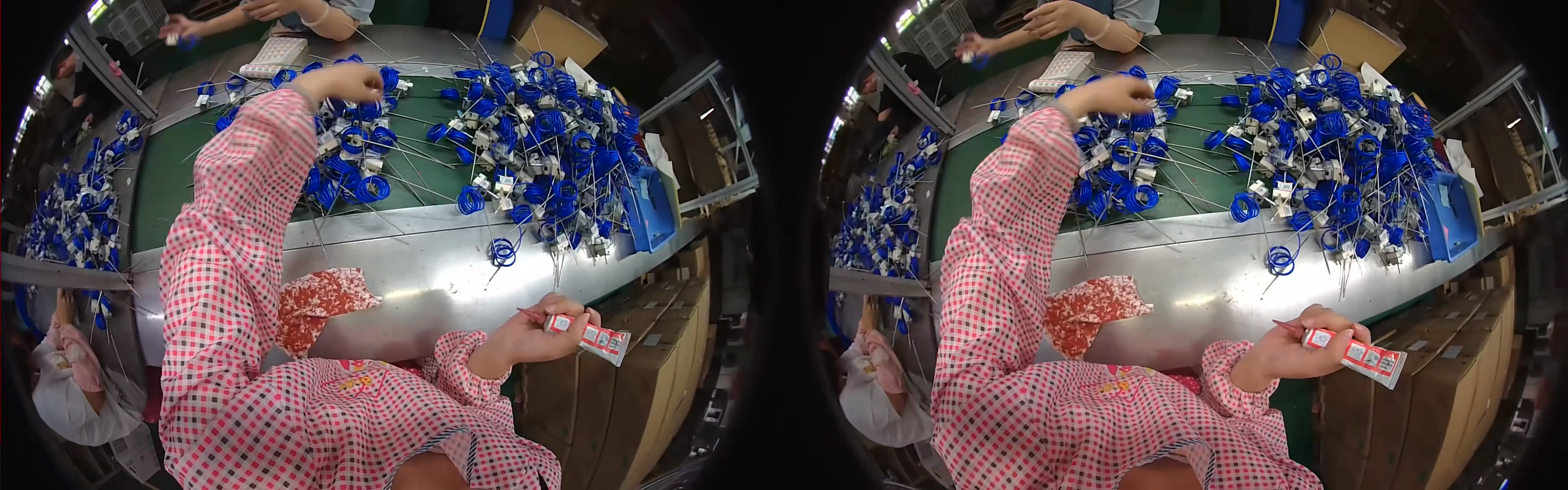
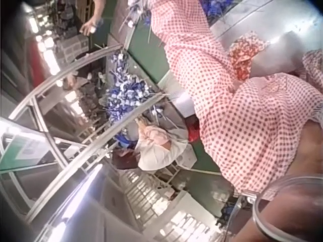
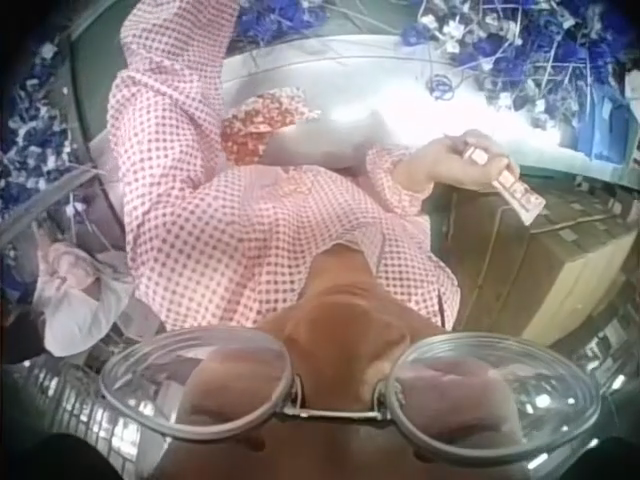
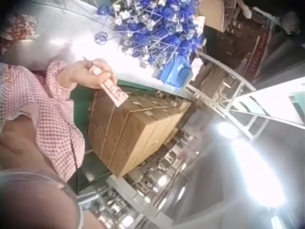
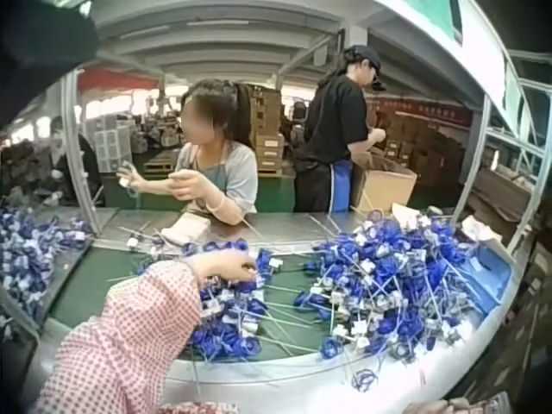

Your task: Assemble small electronic components by manually attaching coiled wires to housing blocks at a factory assembly line.

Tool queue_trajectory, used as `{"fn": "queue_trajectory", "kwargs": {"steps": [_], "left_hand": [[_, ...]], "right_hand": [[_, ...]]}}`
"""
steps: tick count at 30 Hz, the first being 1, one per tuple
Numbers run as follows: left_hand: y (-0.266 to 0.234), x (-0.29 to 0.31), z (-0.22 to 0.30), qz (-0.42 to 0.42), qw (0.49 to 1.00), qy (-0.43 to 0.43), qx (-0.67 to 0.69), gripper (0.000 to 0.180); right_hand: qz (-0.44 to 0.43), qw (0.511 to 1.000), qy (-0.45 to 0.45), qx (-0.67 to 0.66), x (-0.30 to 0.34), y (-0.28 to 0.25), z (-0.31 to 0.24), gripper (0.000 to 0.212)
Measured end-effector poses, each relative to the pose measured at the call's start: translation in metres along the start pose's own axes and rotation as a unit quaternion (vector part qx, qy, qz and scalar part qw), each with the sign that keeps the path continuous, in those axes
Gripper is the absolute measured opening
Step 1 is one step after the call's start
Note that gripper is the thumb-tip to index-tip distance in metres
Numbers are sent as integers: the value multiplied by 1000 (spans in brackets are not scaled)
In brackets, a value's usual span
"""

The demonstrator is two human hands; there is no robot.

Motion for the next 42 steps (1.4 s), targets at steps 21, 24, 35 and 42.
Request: {"fn": "queue_trajectory", "kwargs": {"steps": [21,24,35,42], "left_hand": [[-39,59,-8,139,987,3,-74,36],[-52,70,6,181,982,20,-60,33],[-14,240,26,485,869,71,62,21],[79,314,5,438,897,-56,-14,20]], "right_hand": [[-50,998,28,-20,24,21,-4,21],[-47,998,37,-18,21,20,-1,21],[-45,996,66,-25,27,27,5,18],[-77,995,48,-32,29,29,10,16]]}}
Point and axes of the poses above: each hand's wrist, its own x-axis away from the middle knuckle, its own y-axis out of the palm, z = x × y, the point moved 6 cm from there along -x, towards the middle knuckle, and after that the axes turned 15 degrees about x, right-handed, at the moved point
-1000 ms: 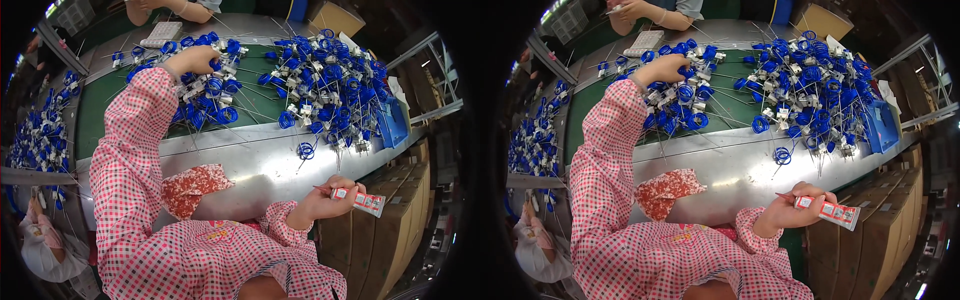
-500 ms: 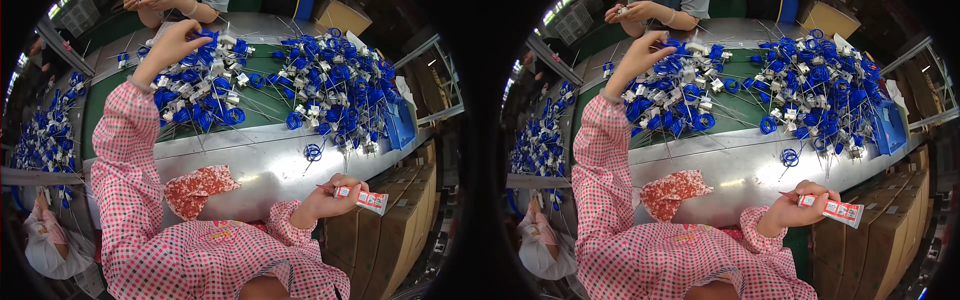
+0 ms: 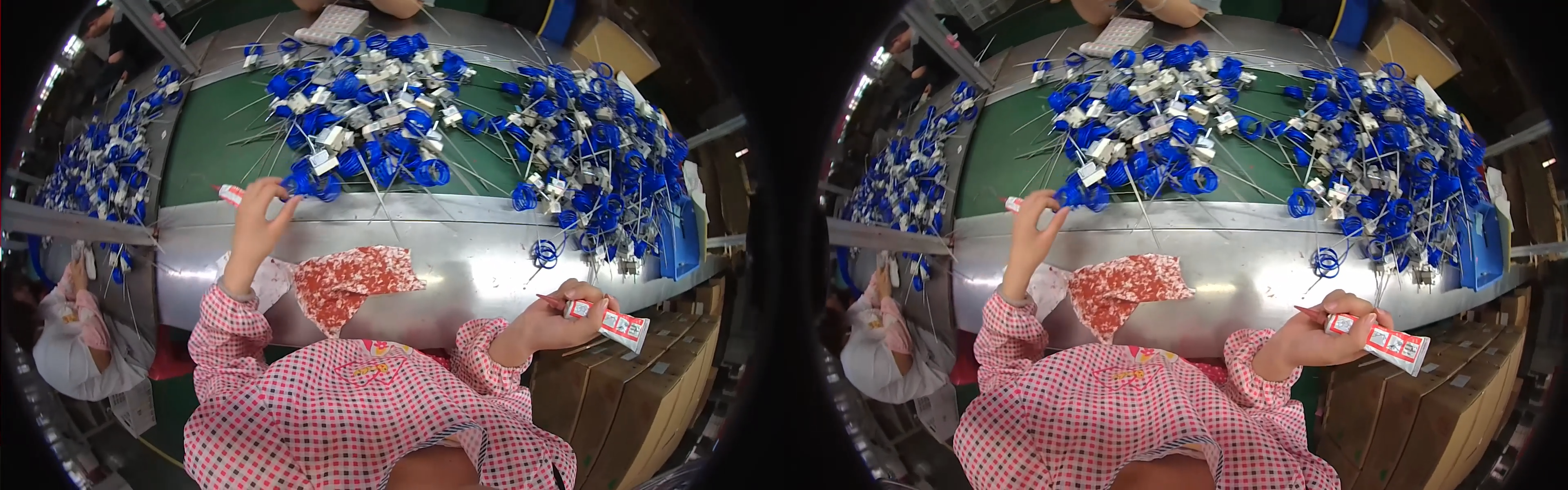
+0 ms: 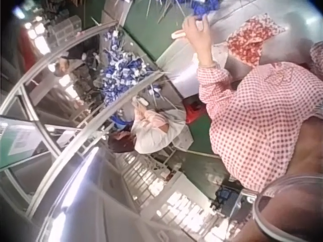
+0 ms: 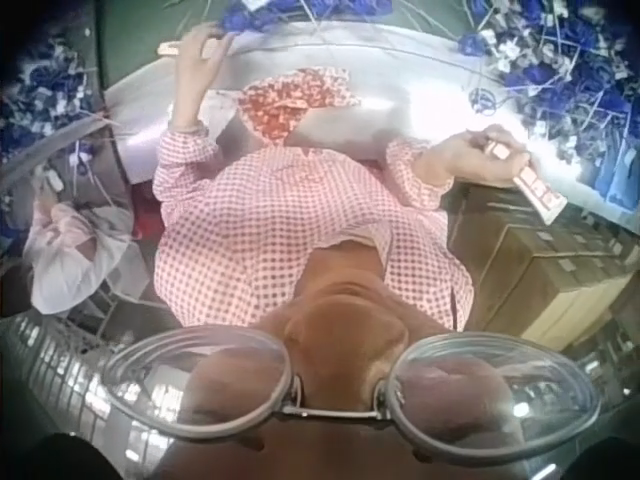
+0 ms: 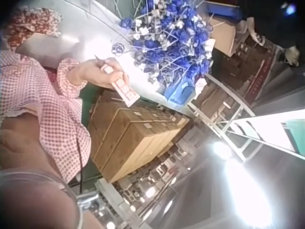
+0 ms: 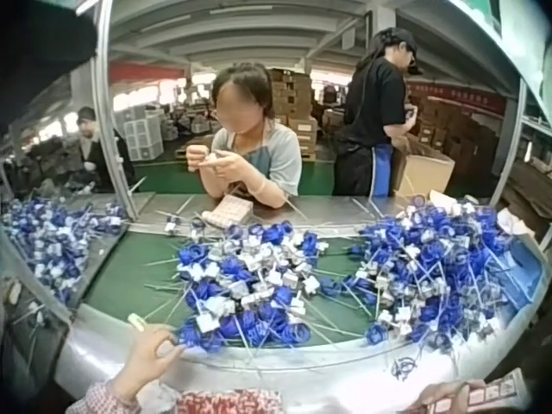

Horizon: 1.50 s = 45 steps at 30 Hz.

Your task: Assemble small electronic components by manually attaching coiled wires to housing blocks at a factory assembly line.

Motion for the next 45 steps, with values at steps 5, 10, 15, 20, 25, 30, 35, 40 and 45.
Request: {"fn": "queue_trajectory", "kwargs": {"steps": [5,10,15,20,25,30,35,40,45], "left_hand": [[-4,-1,-3,56,992,-97,62,41],[33,-25,0,-27,996,19,-87,49],[34,-24,-28,-12,993,-98,60,51],[-32,-14,1,275,957,40,83,43],[-132,21,0,494,800,102,324,48],[-96,4,-18,148,692,16,707,44],[24,10,54,-99,766,-157,616,46],[85,10,131,-291,707,-182,619,32],[106,0,167,-362,648,-139,656,34]], "right_hand": [[-10,1000,4,29,6,6,-5,16],[-13,999,-26,28,11,9,-17,17],[3,1000,-23,17,10,-2,-22,16],[15,999,-28,34,8,-6,-20,14],[-7,999,-19,27,6,-4,-16,13],[-19,1000,-14,5,10,0,-19,15],[-22,996,6,-85,20,11,-33,14],[-110,976,-9,-190,36,30,-53,17],[-202,953,-52,-221,44,34,-71,21]]}}
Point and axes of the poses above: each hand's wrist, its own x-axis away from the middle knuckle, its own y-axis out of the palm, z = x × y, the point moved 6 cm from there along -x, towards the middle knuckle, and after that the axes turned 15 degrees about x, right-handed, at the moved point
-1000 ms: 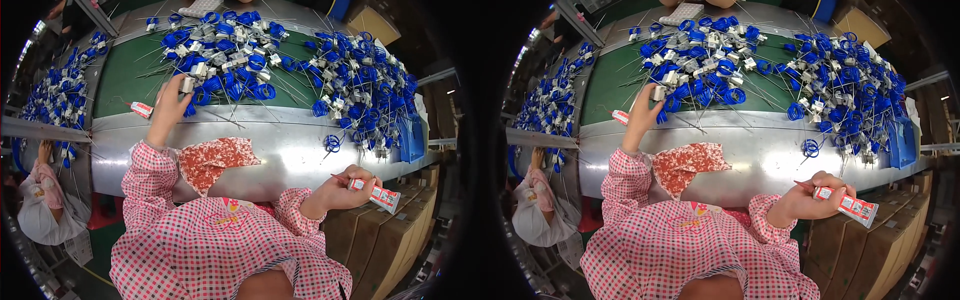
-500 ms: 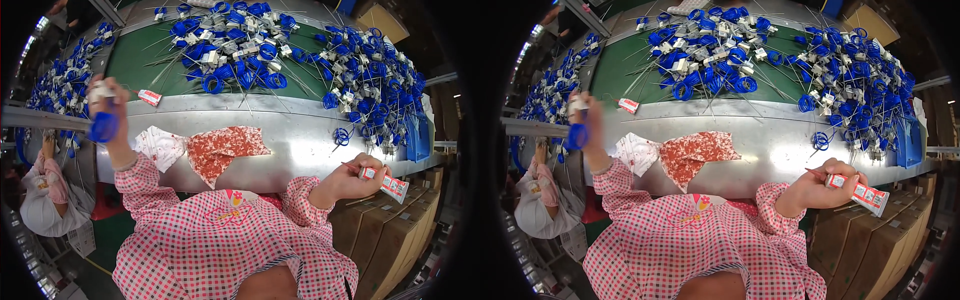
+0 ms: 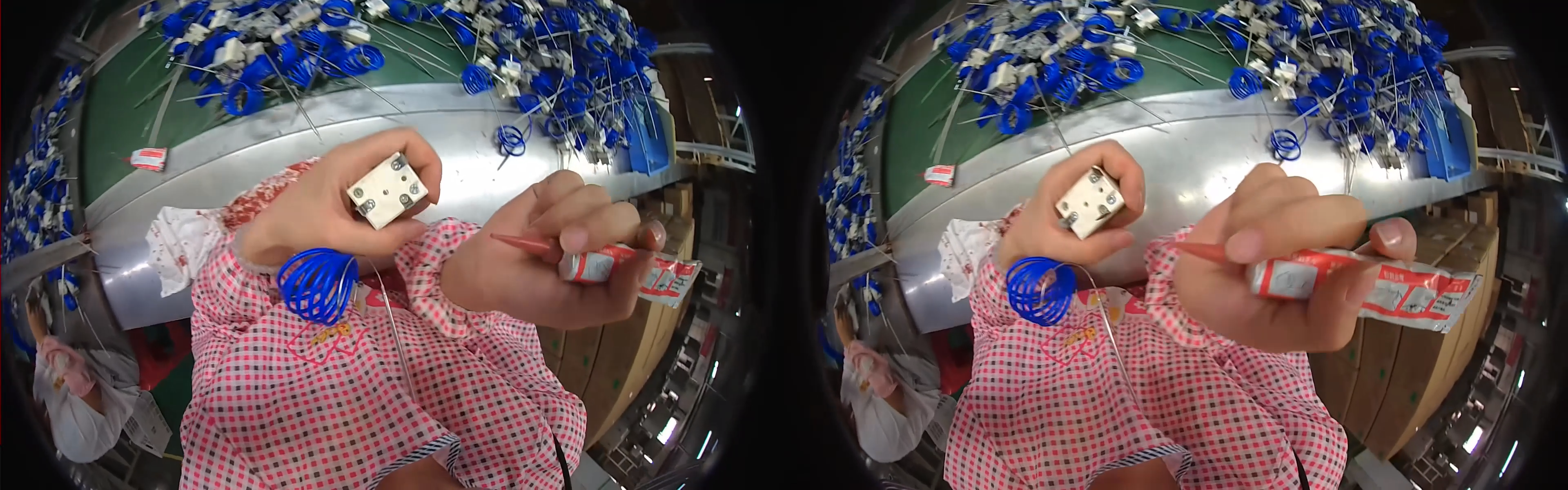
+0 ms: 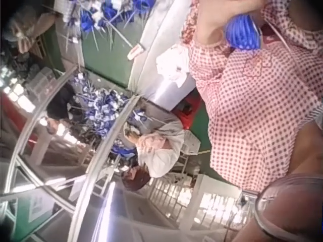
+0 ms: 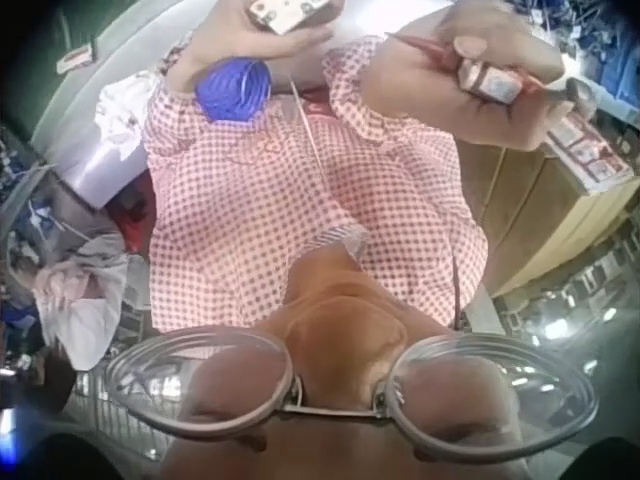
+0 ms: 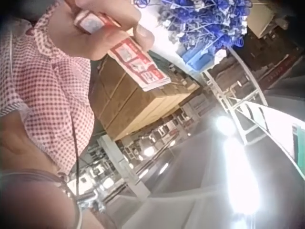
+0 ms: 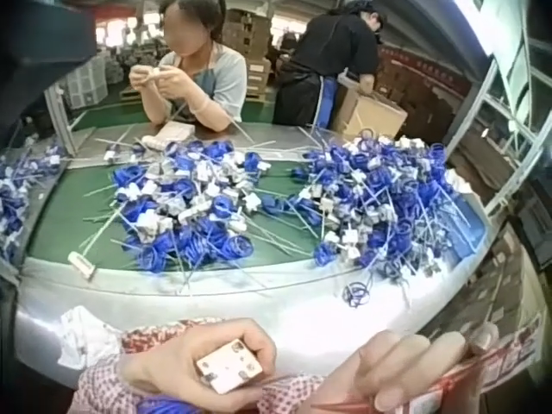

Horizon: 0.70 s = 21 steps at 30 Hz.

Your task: Assemble small electronic components by manually attaching coiled wires to housing blocks at a factory assembly line.

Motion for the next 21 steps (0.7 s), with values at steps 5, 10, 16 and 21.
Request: {"fn": "queue_trajectory", "kwargs": {"steps": [5,10,16,21], "left_hand": [[-25,-10,29,14,947,166,-273,29],[-93,14,75,289,797,234,-475,26],[-61,18,67,95,772,254,-575,31],[-27,-2,20,-116,919,94,-364,29]], "right_hand": [[-17,999,-31,-23,-4,-2,-3,20],[89,990,-57,98,-16,-34,-1,31],[97,992,-59,56,-28,-45,6,27],[-35,995,-78,42,-14,-23,2,21]]}}
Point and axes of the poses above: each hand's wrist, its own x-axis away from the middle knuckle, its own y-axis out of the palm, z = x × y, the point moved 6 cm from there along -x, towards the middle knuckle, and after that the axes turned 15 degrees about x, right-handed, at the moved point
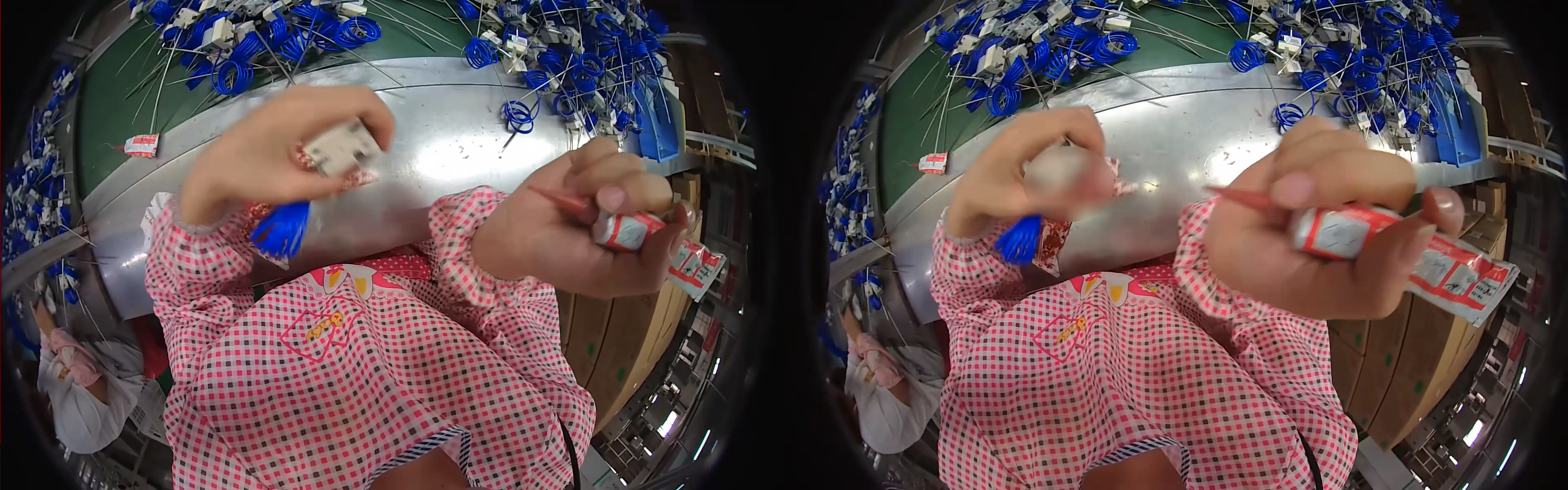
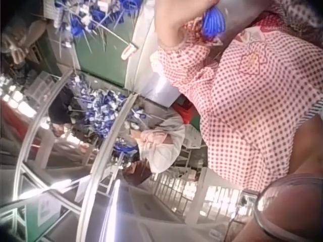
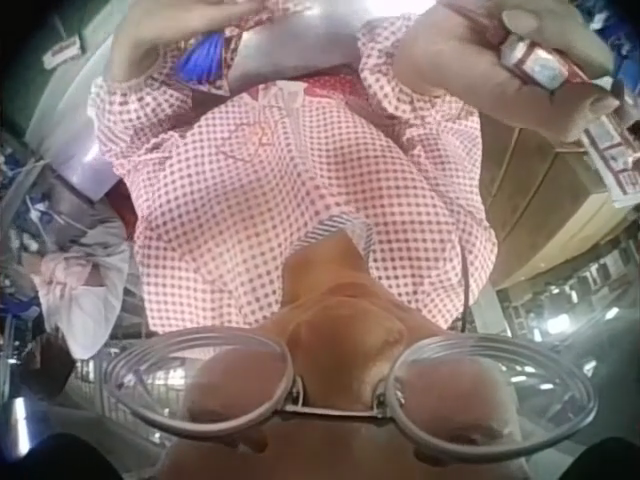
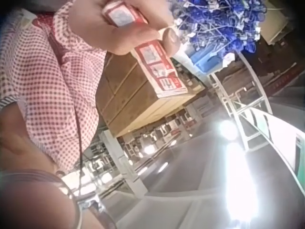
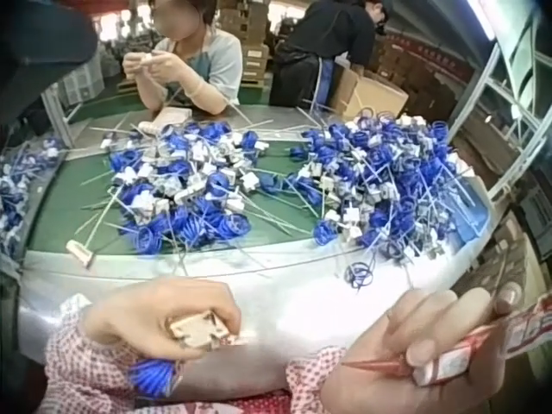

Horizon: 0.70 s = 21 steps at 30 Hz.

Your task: Assemble small electronic components by manually attaching coiled wires to housing blocks at a factory assembly line.

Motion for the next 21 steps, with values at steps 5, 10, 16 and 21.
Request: {"fn": "queue_trajectory", "kwargs": {"steps": [5,10,16,21], "left_hand": [[44,-12,12,13,964,-16,264,24],[70,-15,19,-7,941,-8,338,23],[77,-18,22,-23,936,-11,352,27],[79,-19,20,-24,936,-26,350,29]], "right_hand": [[-55,995,34,-76,20,14,-12,28],[16,994,81,-65,29,12,-26,26],[13,998,63,-8,32,11,-33,31],[-102,994,-3,45,35,12,-37,38]]}}
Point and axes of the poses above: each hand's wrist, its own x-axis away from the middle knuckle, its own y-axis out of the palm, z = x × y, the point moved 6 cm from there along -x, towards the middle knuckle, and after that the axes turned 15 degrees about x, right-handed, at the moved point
